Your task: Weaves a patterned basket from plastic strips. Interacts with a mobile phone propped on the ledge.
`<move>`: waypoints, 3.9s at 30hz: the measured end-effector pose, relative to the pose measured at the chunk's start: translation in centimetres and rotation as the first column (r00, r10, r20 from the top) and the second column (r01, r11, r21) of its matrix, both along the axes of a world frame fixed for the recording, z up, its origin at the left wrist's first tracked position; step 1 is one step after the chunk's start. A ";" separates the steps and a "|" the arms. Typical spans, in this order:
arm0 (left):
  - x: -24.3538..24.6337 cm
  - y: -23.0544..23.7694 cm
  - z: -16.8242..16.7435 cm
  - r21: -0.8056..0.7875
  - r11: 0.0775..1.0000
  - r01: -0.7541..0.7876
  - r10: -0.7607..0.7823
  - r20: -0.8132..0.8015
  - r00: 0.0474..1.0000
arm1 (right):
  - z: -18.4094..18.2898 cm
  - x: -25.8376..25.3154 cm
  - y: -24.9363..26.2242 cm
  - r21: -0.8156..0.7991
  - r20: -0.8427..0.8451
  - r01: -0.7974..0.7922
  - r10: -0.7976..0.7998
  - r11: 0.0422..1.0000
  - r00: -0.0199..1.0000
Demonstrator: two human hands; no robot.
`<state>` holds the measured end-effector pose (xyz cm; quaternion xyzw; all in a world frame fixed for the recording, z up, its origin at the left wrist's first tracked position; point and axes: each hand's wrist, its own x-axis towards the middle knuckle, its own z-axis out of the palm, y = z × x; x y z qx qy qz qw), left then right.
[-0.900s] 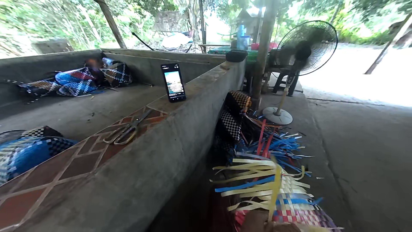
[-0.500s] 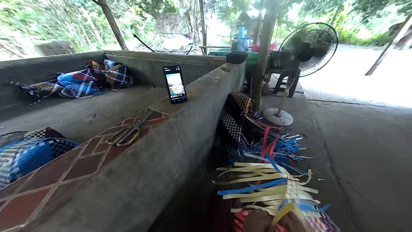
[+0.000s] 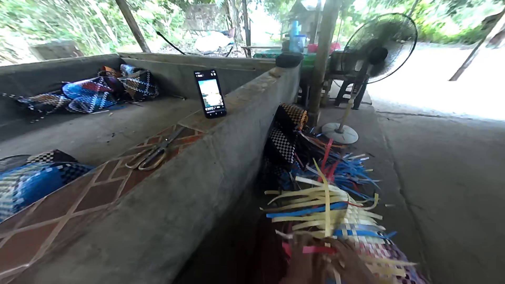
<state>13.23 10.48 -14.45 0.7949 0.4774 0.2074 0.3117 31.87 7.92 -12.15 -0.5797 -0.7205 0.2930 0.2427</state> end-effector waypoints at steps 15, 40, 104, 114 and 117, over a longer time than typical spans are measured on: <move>0.7 1.1 0.9 -0.007 0.999 0.037 -0.036 0.134 0.990 | -0.2 -2.1 0.4 0.080 0.082 0.145 -0.152 0.986 0.985; -0.7 4.5 1.3 -0.304 0.877 0.373 -0.376 0.052 0.925 | 3.4 -1.4 0.2 -0.353 -0.023 0.179 -0.200 0.918 0.980; 2.5 0.7 -3.2 0.639 0.767 -0.057 -0.010 0.100 0.995 | 0.2 3.3 2.2 -0.364 -0.367 0.108 -0.249 0.925 0.897; 2.7 1.3 -1.0 0.240 0.969 0.066 -0.050 -0.074 0.996 | 1.4 -0.7 -1.2 -0.057 -0.315 0.095 -0.108 0.994 0.943; 1.6 0.0 -0.9 0.207 0.978 0.037 -0.015 -0.108 0.994 | 0.2 -1.8 -2.2 -0.026 -0.121 0.057 -0.060 0.998 0.991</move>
